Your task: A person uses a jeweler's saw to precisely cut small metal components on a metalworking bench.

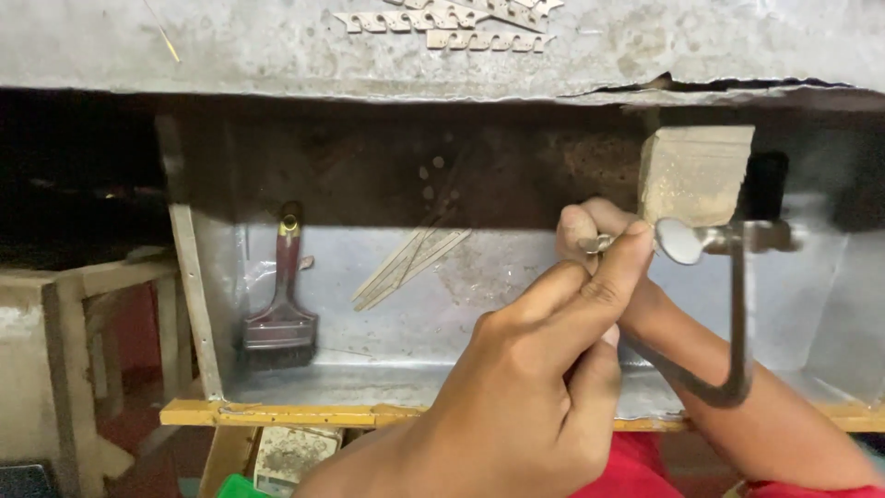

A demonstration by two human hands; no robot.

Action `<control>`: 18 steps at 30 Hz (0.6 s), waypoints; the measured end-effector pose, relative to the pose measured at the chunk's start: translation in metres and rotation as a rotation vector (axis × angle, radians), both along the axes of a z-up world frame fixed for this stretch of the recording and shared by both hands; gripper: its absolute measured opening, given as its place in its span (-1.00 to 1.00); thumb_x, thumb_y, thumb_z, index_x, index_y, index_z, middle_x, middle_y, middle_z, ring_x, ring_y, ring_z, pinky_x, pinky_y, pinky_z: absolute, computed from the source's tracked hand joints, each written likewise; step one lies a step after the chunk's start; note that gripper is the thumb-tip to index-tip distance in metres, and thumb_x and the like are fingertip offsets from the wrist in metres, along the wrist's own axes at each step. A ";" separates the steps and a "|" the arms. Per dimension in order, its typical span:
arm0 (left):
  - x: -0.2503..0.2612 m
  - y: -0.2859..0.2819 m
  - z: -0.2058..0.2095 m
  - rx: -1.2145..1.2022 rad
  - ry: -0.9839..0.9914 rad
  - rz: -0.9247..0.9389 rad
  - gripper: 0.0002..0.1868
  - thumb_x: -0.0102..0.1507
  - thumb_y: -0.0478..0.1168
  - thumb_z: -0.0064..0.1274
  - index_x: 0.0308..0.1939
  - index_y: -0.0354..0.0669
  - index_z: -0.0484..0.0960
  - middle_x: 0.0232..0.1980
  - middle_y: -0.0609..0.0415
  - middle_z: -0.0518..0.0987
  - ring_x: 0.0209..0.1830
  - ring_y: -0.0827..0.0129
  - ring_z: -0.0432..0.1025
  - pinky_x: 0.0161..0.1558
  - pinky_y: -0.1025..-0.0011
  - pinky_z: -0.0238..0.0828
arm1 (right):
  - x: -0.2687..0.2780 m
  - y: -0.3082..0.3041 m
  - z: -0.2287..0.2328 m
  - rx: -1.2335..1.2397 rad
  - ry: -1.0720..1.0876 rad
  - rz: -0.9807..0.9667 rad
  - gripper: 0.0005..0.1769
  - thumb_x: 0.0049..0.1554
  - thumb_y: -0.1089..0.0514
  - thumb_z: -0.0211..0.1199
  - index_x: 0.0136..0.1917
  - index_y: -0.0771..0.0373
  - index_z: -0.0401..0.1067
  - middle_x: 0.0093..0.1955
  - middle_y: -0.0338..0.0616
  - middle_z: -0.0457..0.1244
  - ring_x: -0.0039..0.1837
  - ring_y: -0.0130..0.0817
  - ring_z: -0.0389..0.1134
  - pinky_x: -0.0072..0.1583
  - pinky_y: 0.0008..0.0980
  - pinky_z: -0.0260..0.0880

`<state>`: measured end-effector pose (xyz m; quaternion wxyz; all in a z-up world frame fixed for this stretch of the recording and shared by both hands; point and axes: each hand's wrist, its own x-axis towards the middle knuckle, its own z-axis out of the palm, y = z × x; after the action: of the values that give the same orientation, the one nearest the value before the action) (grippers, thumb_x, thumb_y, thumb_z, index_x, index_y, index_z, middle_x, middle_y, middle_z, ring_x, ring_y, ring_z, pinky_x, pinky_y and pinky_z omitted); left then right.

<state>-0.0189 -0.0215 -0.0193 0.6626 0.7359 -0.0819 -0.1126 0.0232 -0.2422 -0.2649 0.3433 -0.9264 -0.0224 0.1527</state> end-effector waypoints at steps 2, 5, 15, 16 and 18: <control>-0.001 0.001 -0.001 0.005 -0.012 0.001 -0.40 0.35 -0.42 -0.25 0.52 -0.23 0.26 -0.14 -0.02 0.38 -0.36 0.17 0.38 -0.27 0.30 0.40 | -0.009 0.014 0.031 0.462 0.144 -0.049 -0.62 0.25 0.03 0.04 -0.25 0.00 -0.12 -0.35 -0.39 -0.24 -0.33 -0.57 -0.29 -0.30 -0.43 -0.21; 0.002 0.002 0.003 0.033 -0.002 -0.029 -0.37 0.34 -0.37 -0.27 0.54 -0.13 0.19 0.03 -0.05 0.49 -0.26 0.10 0.51 -0.19 0.25 0.51 | 0.003 0.024 0.071 1.848 0.564 -0.211 -0.60 0.25 -0.05 0.31 -0.19 0.14 0.15 -0.35 -0.30 -0.07 -0.41 -0.60 -0.18 -0.36 -0.56 -0.13; 0.002 0.000 0.002 0.057 -0.046 -0.010 -0.40 0.33 -0.39 -0.25 0.49 -0.24 0.23 0.04 -0.10 0.49 -0.18 0.03 0.54 -0.17 0.22 0.52 | 0.036 -0.005 -0.057 2.041 0.924 -0.373 -0.64 0.25 0.08 0.07 -0.29 0.13 0.01 -0.33 -0.34 -0.15 -0.38 -0.52 -0.25 -0.35 -0.49 -0.19; 0.002 0.001 0.003 0.063 -0.046 -0.026 -0.38 0.34 -0.39 -0.28 0.52 -0.20 0.20 0.04 -0.07 0.49 -0.12 0.06 0.55 -0.11 0.22 0.54 | 0.040 -0.050 -0.121 2.100 1.289 -0.246 -0.69 0.20 0.18 0.04 -0.32 0.25 0.06 -0.36 -0.22 -0.08 -0.41 -0.42 -0.14 -0.38 -0.46 -0.07; 0.003 0.001 0.005 0.087 -0.022 -0.029 -0.36 0.32 -0.40 -0.28 0.53 -0.17 0.21 -0.01 -0.05 0.48 -0.28 0.09 0.48 -0.21 0.24 0.49 | 0.062 -0.013 -0.022 2.093 2.041 0.070 -0.77 0.11 0.38 -0.01 -0.38 0.50 0.16 -0.42 -0.01 0.08 -0.47 -0.22 0.06 -0.45 -0.41 0.16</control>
<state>-0.0155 -0.0209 -0.0142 0.6272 0.7641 -0.0949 -0.1172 0.0857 -0.2553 -0.2867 0.7083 0.2505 0.1049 0.6516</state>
